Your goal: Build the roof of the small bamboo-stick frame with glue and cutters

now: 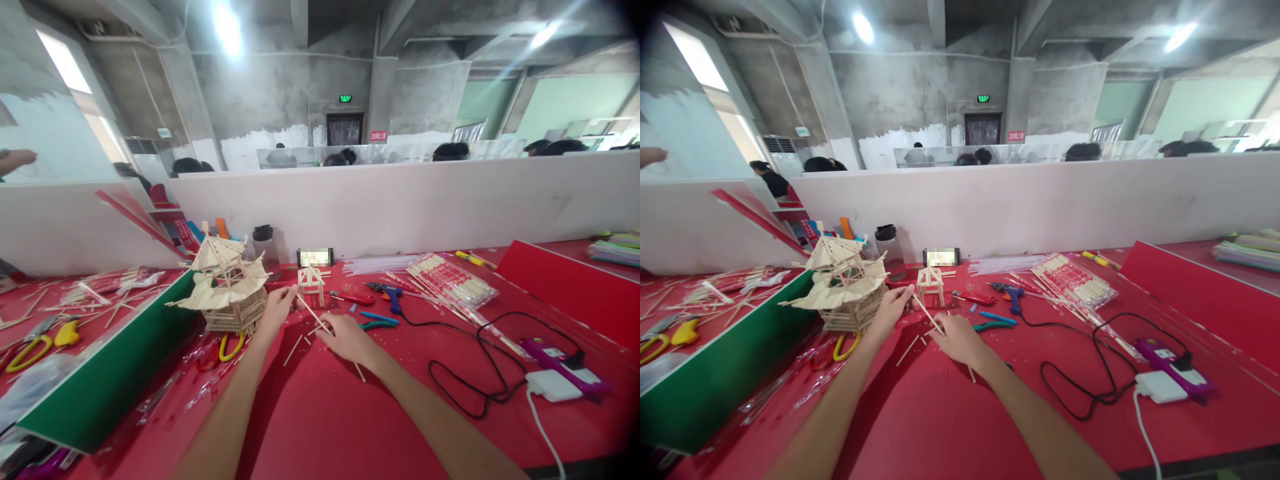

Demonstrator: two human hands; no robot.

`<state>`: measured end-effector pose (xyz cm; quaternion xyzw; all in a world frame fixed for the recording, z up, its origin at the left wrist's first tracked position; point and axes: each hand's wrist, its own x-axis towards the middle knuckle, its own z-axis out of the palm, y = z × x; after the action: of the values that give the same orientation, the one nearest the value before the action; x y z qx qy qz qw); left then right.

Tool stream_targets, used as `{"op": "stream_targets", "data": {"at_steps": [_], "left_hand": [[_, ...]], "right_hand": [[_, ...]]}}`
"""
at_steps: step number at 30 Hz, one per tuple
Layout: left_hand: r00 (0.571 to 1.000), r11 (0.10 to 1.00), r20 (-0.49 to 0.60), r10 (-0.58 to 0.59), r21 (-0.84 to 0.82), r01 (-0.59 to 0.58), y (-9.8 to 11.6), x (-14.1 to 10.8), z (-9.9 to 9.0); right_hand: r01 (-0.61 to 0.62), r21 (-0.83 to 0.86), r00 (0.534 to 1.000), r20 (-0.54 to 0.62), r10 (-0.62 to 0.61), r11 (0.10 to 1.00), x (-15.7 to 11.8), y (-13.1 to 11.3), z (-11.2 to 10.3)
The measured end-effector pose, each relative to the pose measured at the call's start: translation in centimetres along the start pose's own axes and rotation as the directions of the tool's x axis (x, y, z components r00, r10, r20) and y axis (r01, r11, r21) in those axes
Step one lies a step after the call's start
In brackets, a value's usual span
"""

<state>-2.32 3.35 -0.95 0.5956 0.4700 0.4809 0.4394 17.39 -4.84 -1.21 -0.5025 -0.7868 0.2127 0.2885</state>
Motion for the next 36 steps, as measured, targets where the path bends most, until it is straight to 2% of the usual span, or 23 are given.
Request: {"op": "stream_targets", "data": {"at_steps": [5, 9, 11, 13, 17, 21, 27, 31, 36], "left_hand": [[0.983, 0.989, -0.107, 0.15, 0.02, -0.149, 0.7, -0.1, -0.1], [0.966, 0.976, -0.141, 0.218, 0.026, -0.217, 0.8, -0.2, 0.3], [0.945, 0.959, -0.172, 0.277, 0.109, -0.261, 0.3, 0.0, 0.4], [0.91, 0.911, -0.185, 0.37, 0.267, -0.316, -0.5, 0.3, 0.4], [0.874, 0.811, -0.133, 0.468, 0.458, -0.365, -2.2, 0.7, 0.3], [0.877, 0.764, -0.072, 0.475, 0.527, -0.371, -2.8, 0.6, 0.5], [0.895, 0.755, -0.014, 0.446, 0.543, -0.367, -2.7, 0.4, 0.4], [0.916, 0.775, 0.004, 0.4, 0.532, -0.341, -3.1, 0.5, 0.1], [0.955, 0.829, -0.023, 0.296, 0.503, -0.245, -4.2, 0.8, 0.1]], "right_hand": [[0.042, 0.078, 0.999, 0.017, -0.043, 0.996, -0.1, 0.3, -2.0], [0.014, 0.09, 1.0, -0.018, -0.013, 0.996, 0.1, 1.2, -2.5], [-0.012, 0.031, 0.996, -0.083, 0.015, 0.999, 0.4, 2.0, -2.4], [-0.033, -0.068, 0.987, -0.156, 0.022, 0.997, 0.8, 2.9, -2.3], [-0.041, -0.205, 0.98, -0.199, -0.001, 0.978, 1.4, 4.3, -1.9], [-0.031, -0.233, 0.982, -0.189, -0.014, 0.972, 1.6, 4.8, -1.5], [-0.049, -0.241, 0.983, -0.181, 0.005, 0.969, 1.7, 5.1, -1.3], [-0.063, -0.253, 0.984, -0.177, 0.017, 0.965, 1.7, 4.9, -1.4], [-0.075, -0.252, 0.985, -0.17, 0.032, 0.965, 1.8, 4.8, -1.7]]}}
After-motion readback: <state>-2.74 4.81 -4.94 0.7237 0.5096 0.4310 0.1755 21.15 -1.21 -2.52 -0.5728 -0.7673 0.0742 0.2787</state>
